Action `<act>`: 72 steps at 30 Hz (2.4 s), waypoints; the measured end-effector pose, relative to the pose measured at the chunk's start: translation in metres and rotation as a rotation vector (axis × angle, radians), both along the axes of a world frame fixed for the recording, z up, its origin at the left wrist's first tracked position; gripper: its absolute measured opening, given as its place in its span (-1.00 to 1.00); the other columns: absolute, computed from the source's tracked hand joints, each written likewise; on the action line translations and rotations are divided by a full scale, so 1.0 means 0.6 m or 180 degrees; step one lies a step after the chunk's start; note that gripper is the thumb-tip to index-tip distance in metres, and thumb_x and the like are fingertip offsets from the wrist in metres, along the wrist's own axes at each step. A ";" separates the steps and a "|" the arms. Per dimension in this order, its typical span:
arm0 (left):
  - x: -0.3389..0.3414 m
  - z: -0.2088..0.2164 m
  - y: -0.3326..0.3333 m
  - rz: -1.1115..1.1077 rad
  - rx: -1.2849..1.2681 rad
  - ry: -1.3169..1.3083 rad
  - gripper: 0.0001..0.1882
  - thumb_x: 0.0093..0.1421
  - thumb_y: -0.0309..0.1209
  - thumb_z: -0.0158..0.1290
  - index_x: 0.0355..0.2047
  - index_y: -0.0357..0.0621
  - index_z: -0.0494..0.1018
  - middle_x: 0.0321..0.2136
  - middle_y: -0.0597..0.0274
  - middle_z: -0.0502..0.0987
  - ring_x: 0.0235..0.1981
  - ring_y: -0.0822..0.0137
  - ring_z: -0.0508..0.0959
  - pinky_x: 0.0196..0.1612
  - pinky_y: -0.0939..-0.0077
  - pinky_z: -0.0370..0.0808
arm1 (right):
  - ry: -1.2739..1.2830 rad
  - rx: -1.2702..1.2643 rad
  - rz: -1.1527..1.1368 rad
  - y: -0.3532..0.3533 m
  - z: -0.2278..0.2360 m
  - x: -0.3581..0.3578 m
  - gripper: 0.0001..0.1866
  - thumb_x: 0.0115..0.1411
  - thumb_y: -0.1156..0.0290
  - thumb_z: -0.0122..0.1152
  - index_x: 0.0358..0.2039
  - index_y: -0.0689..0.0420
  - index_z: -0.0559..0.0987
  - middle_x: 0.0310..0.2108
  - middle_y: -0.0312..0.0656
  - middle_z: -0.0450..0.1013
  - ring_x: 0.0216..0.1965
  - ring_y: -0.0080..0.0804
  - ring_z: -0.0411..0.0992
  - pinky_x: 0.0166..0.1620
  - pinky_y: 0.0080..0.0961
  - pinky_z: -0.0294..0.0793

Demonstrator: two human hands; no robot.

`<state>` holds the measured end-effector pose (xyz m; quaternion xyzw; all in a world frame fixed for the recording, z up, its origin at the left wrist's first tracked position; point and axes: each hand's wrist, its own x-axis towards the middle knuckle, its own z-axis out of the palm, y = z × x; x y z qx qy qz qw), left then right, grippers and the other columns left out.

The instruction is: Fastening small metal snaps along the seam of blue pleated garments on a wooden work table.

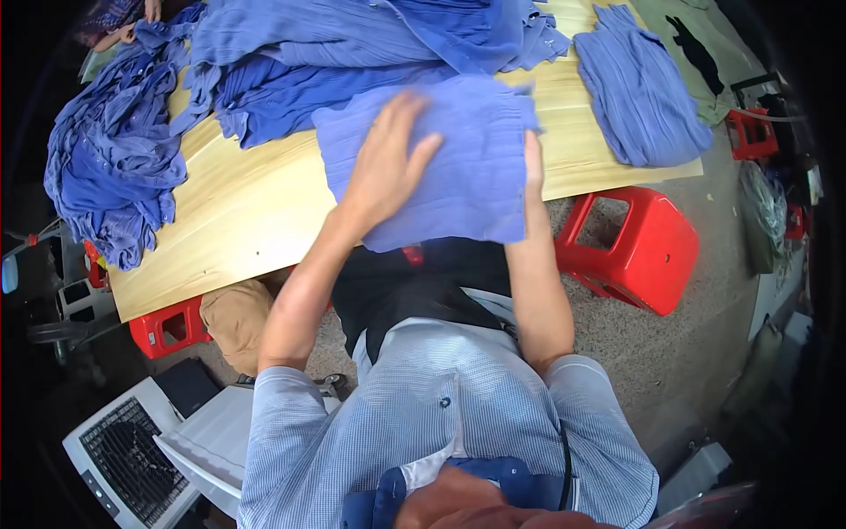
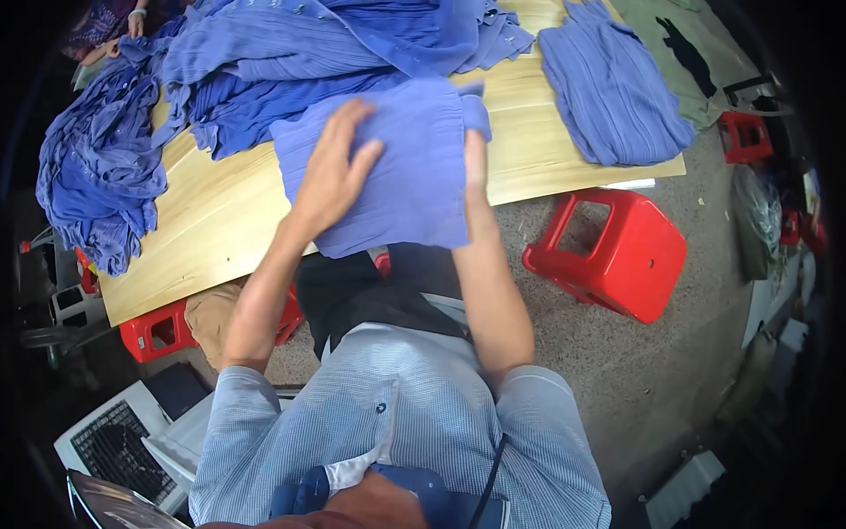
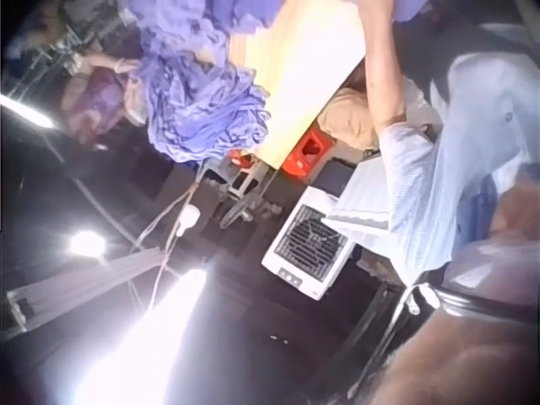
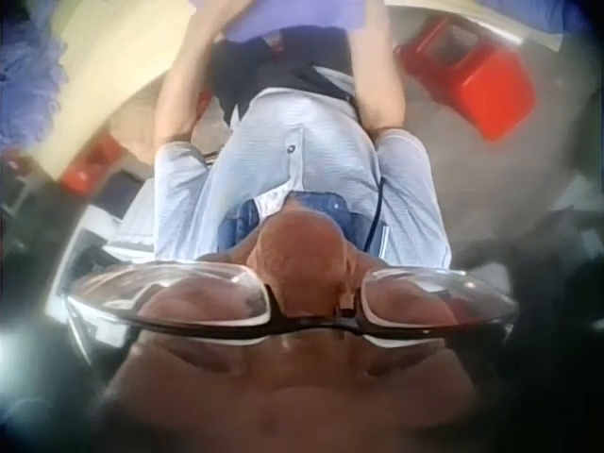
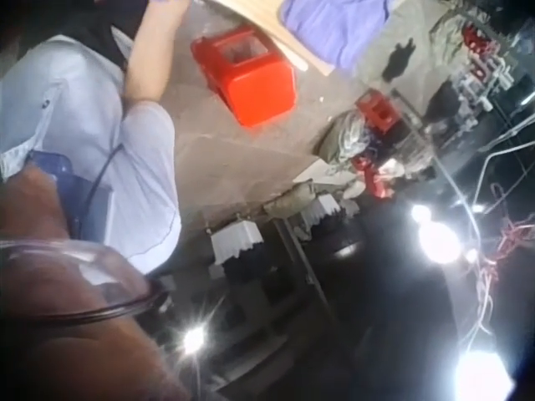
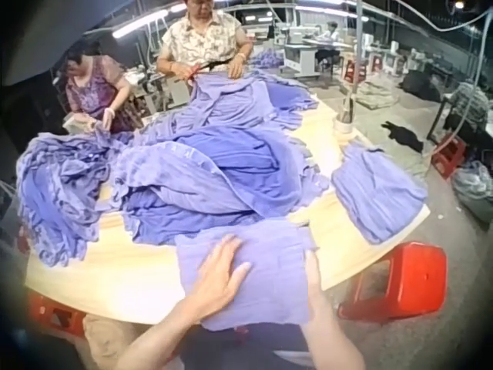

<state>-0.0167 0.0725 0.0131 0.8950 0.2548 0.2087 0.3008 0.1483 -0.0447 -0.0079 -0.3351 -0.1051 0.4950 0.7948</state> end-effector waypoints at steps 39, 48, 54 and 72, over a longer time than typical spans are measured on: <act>0.074 -0.044 -0.091 0.0675 0.1020 0.0058 -0.22 0.22 0.03 0.47 0.11 -0.46 0.49 0.17 -0.33 0.58 0.24 -0.38 0.52 0.27 -0.12 0.49 | -0.1436 -0.1641 -0.1355 -0.209 -0.063 -0.084 0.31 0.25 0.24 0.68 0.68 0.20 -0.15 0.49 0.26 0.21 0.48 0.05 0.31 0.48 -0.18 0.34; 0.084 -0.019 -0.176 -0.0128 -0.2602 -0.0525 -0.37 0.39 -0.28 0.36 0.32 -0.38 0.44 0.18 -0.13 0.66 0.21 0.06 0.67 0.29 0.26 0.56 | -0.1190 -0.1489 -0.1026 -0.275 -0.031 -0.053 0.16 0.18 0.43 0.64 0.63 0.34 0.07 0.44 0.09 0.35 0.44 -0.14 0.38 0.49 -0.23 0.36; 0.102 0.069 -0.206 -0.0326 -0.5524 -0.0877 -0.28 0.40 -0.39 0.33 0.49 -0.27 0.33 0.27 0.02 0.59 0.26 0.21 0.62 0.37 0.23 0.52 | -0.0510 -0.1110 -0.0033 -0.353 0.104 0.068 0.07 0.12 0.53 0.60 0.61 0.23 0.25 0.37 -0.08 0.49 0.36 -0.28 0.48 0.46 -0.27 0.41; 0.632 -0.047 -0.152 0.0602 -0.2512 -0.1265 -0.03 0.16 -0.30 0.53 0.34 -0.40 0.12 0.24 -0.37 0.46 0.32 -0.12 0.51 0.43 0.13 0.41 | -0.3755 -0.2457 0.0363 -0.218 0.098 0.691 0.09 0.17 0.11 0.73 0.60 0.19 0.35 0.38 0.02 0.53 0.30 -0.24 0.56 0.38 -0.31 0.54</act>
